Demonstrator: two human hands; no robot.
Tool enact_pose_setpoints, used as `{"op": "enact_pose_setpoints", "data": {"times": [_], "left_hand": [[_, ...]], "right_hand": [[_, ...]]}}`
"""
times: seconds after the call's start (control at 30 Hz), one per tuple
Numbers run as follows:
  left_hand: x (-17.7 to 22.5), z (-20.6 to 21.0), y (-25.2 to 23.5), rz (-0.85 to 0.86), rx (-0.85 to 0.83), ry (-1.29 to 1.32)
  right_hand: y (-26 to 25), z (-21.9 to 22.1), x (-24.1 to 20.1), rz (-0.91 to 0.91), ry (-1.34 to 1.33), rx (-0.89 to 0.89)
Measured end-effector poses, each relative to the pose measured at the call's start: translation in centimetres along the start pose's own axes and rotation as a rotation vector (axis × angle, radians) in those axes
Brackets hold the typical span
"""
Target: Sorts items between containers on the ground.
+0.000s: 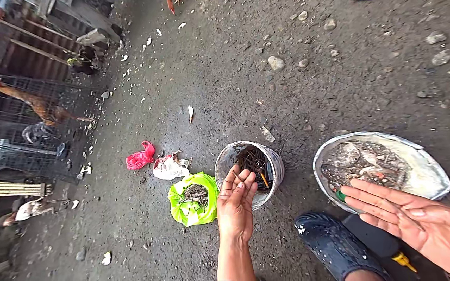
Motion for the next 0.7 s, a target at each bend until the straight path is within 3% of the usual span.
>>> {"op": "enact_pose_setpoints", "data": {"times": [0.7], "left_hand": [[0.06,-0.34,-0.15,-0.056,-0.078,0.038]], "right_hand": [[0.18,-0.36,0.07,-0.011,-0.015,-0.002]]}}
Point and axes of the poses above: each hand's wrist, its own y-axis away from the middle knuckle, its own z-axis out of the palm, x = y × z, the point moved 3 cm from there along -y, towards the middle knuckle, and after that the axes turned 8 degrees about -x, right-handed, at the moved point
